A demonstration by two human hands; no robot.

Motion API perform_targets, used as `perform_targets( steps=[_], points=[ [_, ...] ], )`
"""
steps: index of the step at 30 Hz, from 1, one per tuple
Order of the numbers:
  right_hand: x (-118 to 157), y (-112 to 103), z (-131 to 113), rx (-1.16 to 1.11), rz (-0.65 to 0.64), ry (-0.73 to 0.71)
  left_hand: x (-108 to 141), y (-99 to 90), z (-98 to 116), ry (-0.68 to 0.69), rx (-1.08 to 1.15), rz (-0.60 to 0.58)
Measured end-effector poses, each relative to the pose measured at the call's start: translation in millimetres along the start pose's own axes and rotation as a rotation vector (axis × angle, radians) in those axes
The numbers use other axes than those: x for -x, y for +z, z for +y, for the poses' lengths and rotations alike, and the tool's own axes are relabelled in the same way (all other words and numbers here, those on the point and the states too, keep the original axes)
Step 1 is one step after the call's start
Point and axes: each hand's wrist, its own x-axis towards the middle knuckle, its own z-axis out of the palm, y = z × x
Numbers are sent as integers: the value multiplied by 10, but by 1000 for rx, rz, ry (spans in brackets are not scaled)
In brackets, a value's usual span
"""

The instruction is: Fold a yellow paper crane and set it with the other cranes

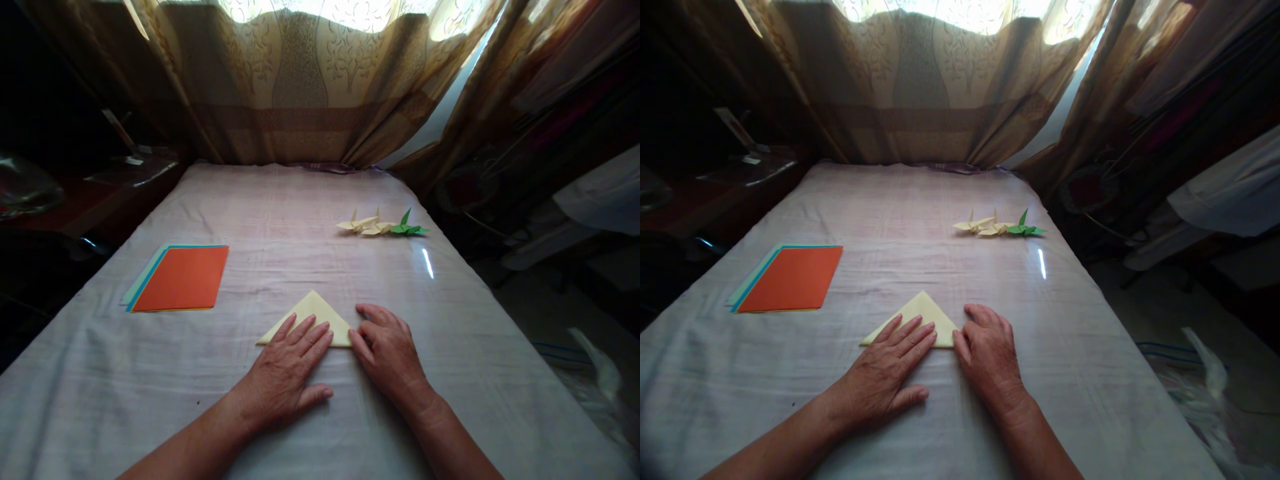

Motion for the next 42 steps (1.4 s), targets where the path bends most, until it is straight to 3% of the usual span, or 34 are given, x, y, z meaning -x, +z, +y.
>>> perform_targets(
  steps=[30,37,42],
  points=[
    [-2,29,9,4,24,-4,-13,-31,21,-39,-2,-45],
    [39,127,5,1,136,-34,-30,-38,28,-61,-6,-88],
    [50,226,-84,59,124,-1,-21,-2,13,-59,-34,-102]
  ],
)
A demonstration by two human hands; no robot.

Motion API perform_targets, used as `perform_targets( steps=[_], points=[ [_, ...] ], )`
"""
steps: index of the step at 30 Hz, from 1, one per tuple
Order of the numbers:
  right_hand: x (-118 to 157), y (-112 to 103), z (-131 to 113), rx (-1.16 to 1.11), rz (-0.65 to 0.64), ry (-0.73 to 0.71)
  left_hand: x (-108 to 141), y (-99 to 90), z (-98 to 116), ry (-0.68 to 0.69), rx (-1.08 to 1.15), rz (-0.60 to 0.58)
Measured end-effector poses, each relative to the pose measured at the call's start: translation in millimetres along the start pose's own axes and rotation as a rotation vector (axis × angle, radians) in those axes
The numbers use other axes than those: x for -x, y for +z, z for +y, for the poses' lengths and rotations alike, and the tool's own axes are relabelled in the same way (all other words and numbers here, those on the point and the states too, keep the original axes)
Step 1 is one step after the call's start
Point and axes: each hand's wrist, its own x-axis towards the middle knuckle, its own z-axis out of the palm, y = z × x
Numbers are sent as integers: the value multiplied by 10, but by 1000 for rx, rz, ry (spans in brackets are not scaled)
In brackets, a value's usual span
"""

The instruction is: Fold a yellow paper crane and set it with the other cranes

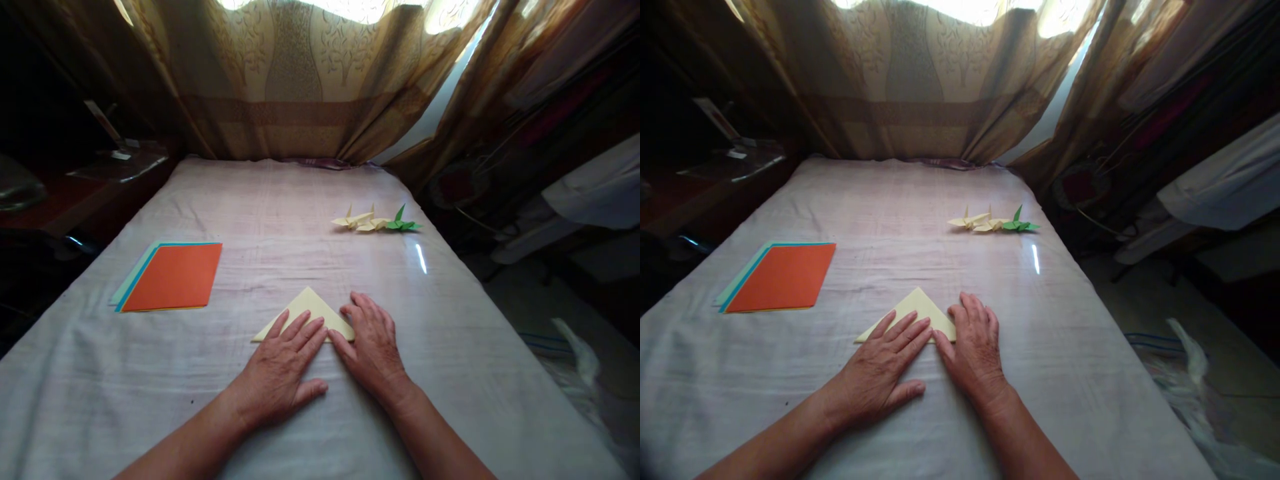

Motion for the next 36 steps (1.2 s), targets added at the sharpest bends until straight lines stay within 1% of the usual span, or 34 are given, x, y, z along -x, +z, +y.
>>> perform_targets(
  steps=[3,6,12,16,18,20,22,23,25,27,30,36],
  points=[
    [14,22,-1,33,-14,34,3,30,-14,12,-22,13],
    [44,20,49,77,-27,78,2,40,-21,22,-42,28],
    [147,-21,247,137,-73,169,-10,23,-18,25,-47,36],
    [203,-72,404,153,-91,181,-11,25,-18,31,-50,59],
    [207,-113,430,150,-80,173,-12,22,-16,32,-50,63],
    [202,-165,387,134,-37,141,-14,15,-13,32,-48,59],
    [206,-217,282,104,9,51,-15,8,-10,29,-47,50],
    [216,-237,219,89,0,-31,-15,4,-9,27,-47,48],
    [259,-255,99,69,-68,-225,-14,-2,-4,23,-45,45],
    [319,-241,25,74,-151,-327,-11,-9,5,15,-40,43],
    [402,-182,14,93,-221,-344,-7,-13,25,1,-18,38],
    [459,-84,99,103,-221,-354,13,6,25,-5,36,58]
  ],
)
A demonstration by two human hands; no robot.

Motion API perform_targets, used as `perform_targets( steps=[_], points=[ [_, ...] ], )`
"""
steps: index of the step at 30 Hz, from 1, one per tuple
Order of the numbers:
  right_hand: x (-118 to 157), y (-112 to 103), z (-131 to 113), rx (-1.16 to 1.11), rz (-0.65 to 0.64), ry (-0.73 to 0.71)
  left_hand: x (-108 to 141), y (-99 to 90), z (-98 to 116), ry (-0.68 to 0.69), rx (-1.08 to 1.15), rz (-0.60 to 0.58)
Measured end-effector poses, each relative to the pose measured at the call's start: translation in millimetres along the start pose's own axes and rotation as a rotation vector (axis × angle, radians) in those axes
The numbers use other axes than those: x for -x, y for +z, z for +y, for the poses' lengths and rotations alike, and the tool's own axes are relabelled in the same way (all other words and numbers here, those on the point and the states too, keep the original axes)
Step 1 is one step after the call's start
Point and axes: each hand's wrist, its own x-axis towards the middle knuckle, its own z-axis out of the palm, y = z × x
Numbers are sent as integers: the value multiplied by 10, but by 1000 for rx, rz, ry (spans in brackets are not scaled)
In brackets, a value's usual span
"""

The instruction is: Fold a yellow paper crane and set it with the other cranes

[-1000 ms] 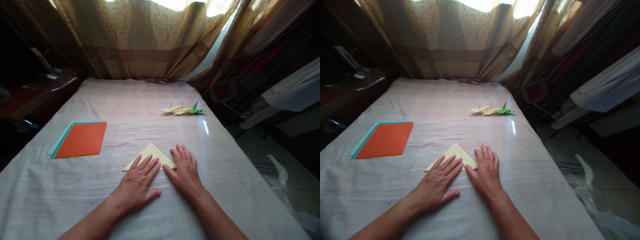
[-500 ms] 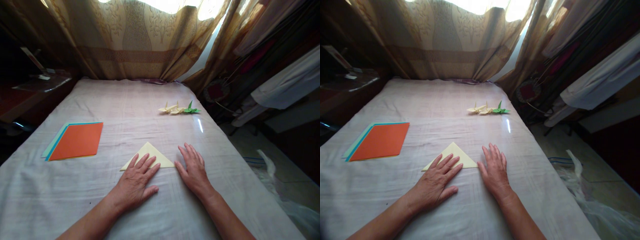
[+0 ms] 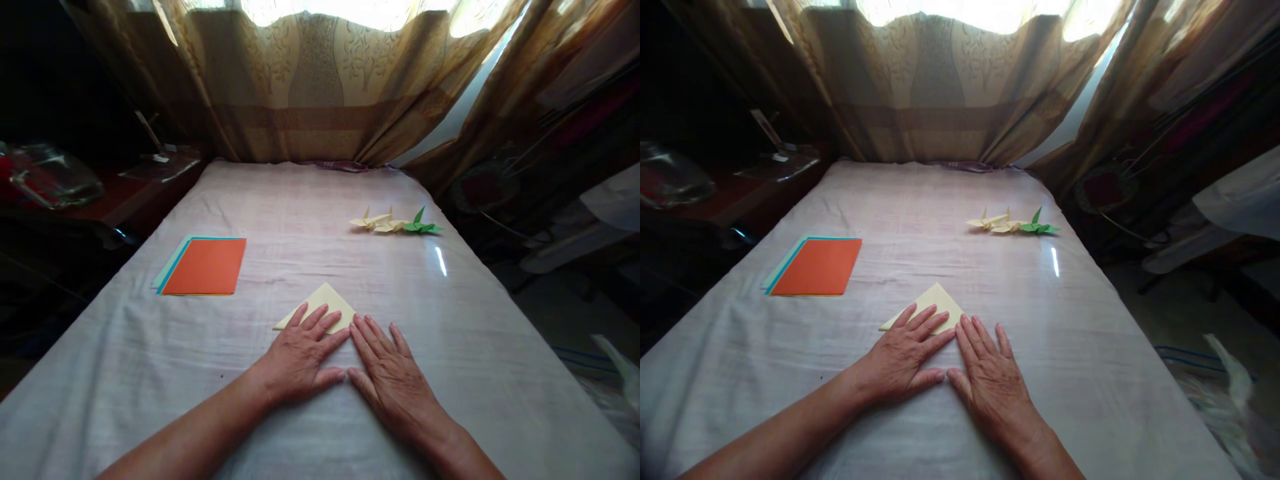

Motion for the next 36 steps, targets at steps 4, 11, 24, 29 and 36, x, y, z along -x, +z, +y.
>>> perform_targets(
  steps=[4,11,24,29,36],
  points=[
    [4,19,4,5,-6,10,49,-30,-42,10,7,-27],
    [-12,-36,-13,-30,-76,47,259,-102,-216,-4,-54,-67],
    [22,-48,-20,7,-42,114,840,-215,-545,-58,-187,-81],
    [-277,-79,-396,-73,-18,32,829,-209,-526,-48,-207,-58],
    [-587,-129,-643,-249,-181,-98,834,-203,-539,-47,-194,-44]
  ],
)
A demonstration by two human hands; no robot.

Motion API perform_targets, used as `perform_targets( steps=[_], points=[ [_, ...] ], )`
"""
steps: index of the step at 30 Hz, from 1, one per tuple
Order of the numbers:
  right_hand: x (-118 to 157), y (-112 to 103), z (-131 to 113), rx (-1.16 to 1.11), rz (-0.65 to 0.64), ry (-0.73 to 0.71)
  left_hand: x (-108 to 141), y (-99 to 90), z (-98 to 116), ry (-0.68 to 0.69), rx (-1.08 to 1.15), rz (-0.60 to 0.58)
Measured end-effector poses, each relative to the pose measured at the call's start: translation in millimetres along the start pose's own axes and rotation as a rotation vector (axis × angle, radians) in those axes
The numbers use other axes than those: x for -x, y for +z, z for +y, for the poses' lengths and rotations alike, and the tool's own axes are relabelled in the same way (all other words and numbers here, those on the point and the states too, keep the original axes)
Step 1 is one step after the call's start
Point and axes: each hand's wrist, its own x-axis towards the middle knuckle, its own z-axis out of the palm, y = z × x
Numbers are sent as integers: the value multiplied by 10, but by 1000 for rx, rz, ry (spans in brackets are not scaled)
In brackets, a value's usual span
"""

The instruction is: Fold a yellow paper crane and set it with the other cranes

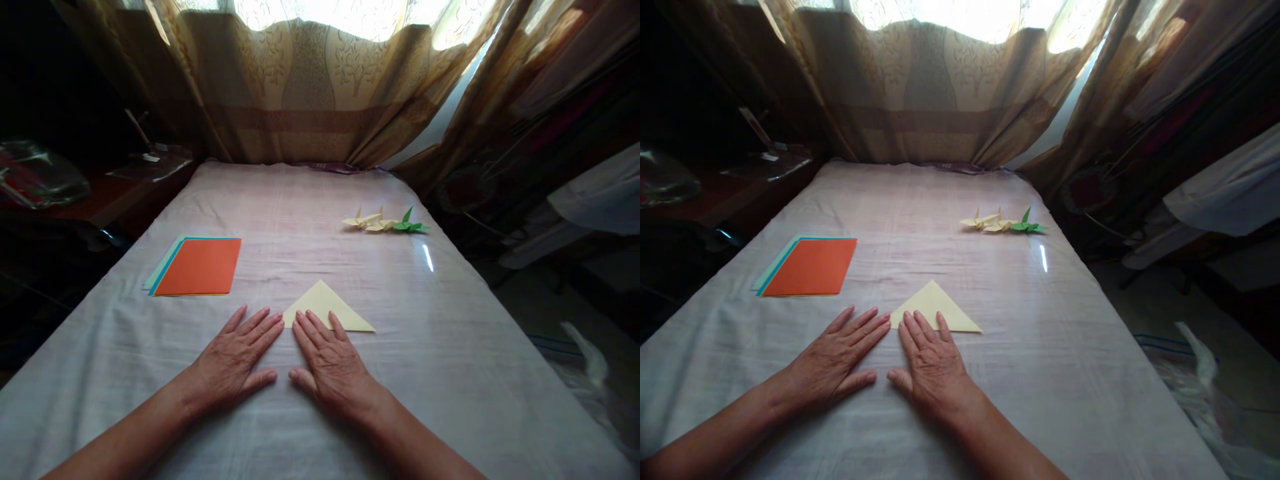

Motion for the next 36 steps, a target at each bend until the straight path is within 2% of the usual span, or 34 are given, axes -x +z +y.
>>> perform_targets(
  steps=[7,14,18,22,26,31,36],
  points=[
    [410,-148,369,110,-79,145,70,-12,-70,14,-25,-8],
    [723,-133,653,178,-14,160,235,-24,-163,9,-33,61],
    [639,-174,722,114,75,148,84,-98,-141,-54,0,140],
    [355,-223,752,12,261,298,-317,-149,-22,-188,111,235],
    [131,-231,755,-23,337,377,-624,-65,100,-238,178,334],
    [139,-199,757,-102,398,352,-685,71,148,-289,281,440],
    [197,-204,805,-216,479,294,-690,40,142,-269,392,545]
  ],
)
